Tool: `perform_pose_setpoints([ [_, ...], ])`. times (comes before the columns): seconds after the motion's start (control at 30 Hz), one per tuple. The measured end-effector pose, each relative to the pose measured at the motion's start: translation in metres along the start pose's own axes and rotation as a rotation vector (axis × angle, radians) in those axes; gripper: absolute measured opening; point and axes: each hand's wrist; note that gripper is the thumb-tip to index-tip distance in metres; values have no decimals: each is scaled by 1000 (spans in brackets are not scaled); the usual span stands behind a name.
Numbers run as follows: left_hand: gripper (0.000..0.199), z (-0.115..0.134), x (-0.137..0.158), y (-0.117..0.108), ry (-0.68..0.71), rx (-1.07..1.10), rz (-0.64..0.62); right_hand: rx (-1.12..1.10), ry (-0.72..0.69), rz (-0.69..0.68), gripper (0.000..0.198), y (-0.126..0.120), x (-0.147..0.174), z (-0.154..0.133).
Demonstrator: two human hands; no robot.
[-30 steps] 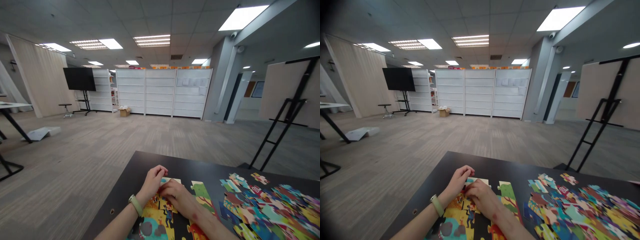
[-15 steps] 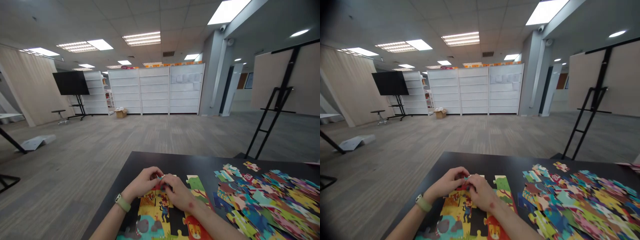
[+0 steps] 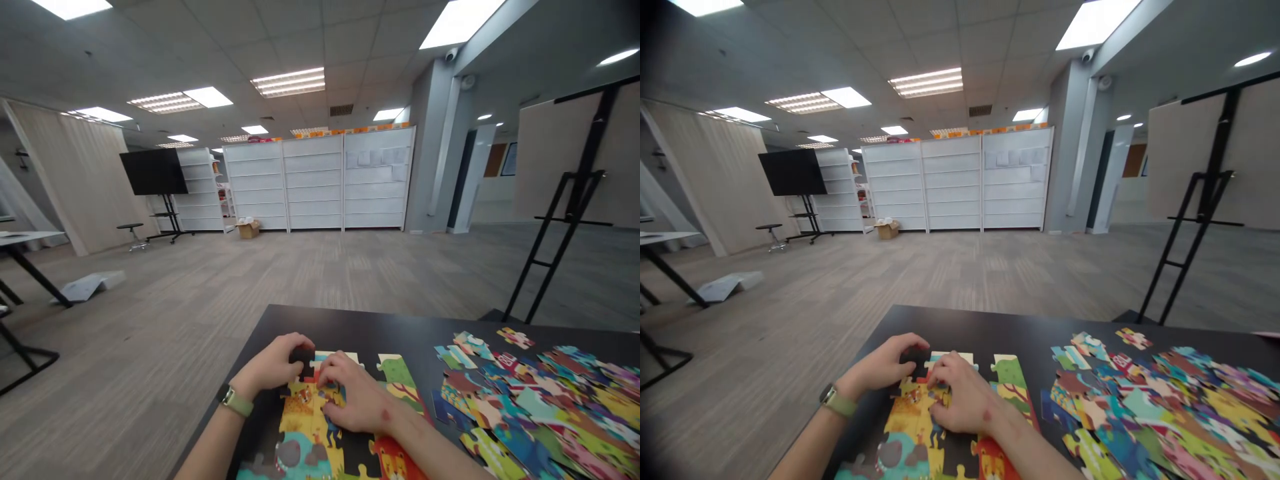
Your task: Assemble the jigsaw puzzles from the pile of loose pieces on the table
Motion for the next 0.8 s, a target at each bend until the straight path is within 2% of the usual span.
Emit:
perform_pose_setpoints([
  [0.17,49,-14,4,-8,-50,-46,5,157,-62,-98,5,-15,-4,-11],
  [0.3,51,-19,4,-5,-64,-71,-4,410,-128,-235,19,-20,-7,-26],
  [0.4,48,-19,3,-2,-63,-82,6,559,-94,-305,19,-14,-7,-35],
  [0.53,44,-14,1,3,-44,-88,26,547,-11,-319,20,-11,-5,-35],
  [0.6,43,-10,0,7,-17,-79,30,491,-4,-287,24,-17,-6,-27],
  [0.8,37,7,-1,21,83,-24,38,243,124,70,39,-54,-10,-3],
])
Point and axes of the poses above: each hand's wrist, its own x-axis away from the middle knuckle, its own y-axis out of the palm, z = x × y, and after that the axes turned 6 degrees about z, right-handed
